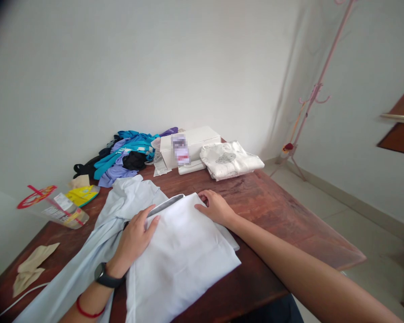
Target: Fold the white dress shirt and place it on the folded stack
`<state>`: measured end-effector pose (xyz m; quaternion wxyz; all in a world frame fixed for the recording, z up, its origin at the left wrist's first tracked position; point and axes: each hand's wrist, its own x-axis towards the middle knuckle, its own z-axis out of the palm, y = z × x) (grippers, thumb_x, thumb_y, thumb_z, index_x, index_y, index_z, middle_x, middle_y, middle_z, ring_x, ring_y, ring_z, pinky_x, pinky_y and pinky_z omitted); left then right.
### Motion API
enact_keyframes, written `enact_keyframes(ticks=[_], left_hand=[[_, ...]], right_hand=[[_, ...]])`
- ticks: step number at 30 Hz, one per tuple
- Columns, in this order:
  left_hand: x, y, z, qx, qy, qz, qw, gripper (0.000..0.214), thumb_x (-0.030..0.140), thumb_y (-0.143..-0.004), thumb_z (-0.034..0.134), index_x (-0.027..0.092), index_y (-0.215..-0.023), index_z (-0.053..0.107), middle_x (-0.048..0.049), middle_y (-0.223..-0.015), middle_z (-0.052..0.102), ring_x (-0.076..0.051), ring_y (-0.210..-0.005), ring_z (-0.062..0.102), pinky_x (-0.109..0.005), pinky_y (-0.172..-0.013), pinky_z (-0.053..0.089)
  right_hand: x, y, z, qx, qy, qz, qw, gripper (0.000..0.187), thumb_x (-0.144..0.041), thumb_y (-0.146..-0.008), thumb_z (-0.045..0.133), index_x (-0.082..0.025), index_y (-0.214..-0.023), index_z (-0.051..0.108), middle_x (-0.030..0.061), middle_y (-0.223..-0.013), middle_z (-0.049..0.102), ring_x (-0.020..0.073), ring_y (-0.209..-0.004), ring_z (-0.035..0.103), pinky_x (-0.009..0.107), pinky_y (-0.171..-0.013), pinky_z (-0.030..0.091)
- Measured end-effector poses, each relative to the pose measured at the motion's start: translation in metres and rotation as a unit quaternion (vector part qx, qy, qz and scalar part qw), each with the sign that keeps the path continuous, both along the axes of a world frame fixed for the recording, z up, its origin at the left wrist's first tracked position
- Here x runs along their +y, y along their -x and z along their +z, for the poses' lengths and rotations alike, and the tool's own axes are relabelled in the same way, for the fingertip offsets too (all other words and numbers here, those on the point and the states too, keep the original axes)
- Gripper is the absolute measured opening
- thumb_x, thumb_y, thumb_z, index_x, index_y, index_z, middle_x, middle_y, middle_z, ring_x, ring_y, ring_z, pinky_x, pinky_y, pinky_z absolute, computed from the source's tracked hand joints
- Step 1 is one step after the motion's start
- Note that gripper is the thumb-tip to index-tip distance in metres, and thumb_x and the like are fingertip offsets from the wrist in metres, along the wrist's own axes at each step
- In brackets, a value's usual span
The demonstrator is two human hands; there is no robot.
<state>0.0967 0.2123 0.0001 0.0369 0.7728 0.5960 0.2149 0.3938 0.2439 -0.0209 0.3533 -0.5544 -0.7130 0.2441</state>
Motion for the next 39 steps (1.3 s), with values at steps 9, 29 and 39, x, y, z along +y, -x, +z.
enact_keyframes(ticks=[9, 29, 39], left_hand=[[0.008, 0.008, -0.003, -0.090, -0.004, -0.008, 0.996, 0.038, 0.045, -0.099, 0.049, 0.020, -0.123, 0.064, -0.0097, -0.124, 0.071, -0.027, -0.115, 0.066, -0.039, -0.099, 0.051], [-0.016, -0.002, 0.019, -0.227, -0.080, -0.210, 0.948, 0.015, 0.025, -0.099, 0.059, 0.023, -0.108, 0.071, -0.0032, -0.098, 0.069, -0.015, -0.088, 0.066, -0.023, -0.078, 0.051], [-0.018, -0.016, 0.010, -0.294, 0.121, -0.147, 0.937, 0.033, 0.046, -0.095, 0.060, 0.026, -0.121, 0.066, -0.0047, -0.125, 0.069, -0.024, -0.116, 0.064, -0.030, -0.095, 0.049]], right_hand=[[0.001, -0.005, 0.001, -0.009, 0.000, 0.026, 1.000, 0.029, -0.032, -0.083, 0.071, -0.018, -0.108, 0.070, 0.0038, -0.094, 0.070, 0.0161, -0.075, 0.059, 0.029, -0.071, 0.045], [0.002, -0.010, 0.005, 0.157, 0.022, 0.099, 0.982, 0.064, -0.047, -0.084, 0.073, -0.024, -0.140, 0.053, 0.0119, -0.139, 0.057, 0.0264, -0.126, 0.056, 0.041, -0.101, 0.050], [0.004, -0.014, 0.013, 0.112, 0.135, 0.209, 0.962, 0.067, -0.052, -0.080, 0.077, -0.015, -0.134, 0.064, 0.0073, -0.100, 0.072, 0.0221, -0.087, 0.067, 0.036, -0.079, 0.054]])
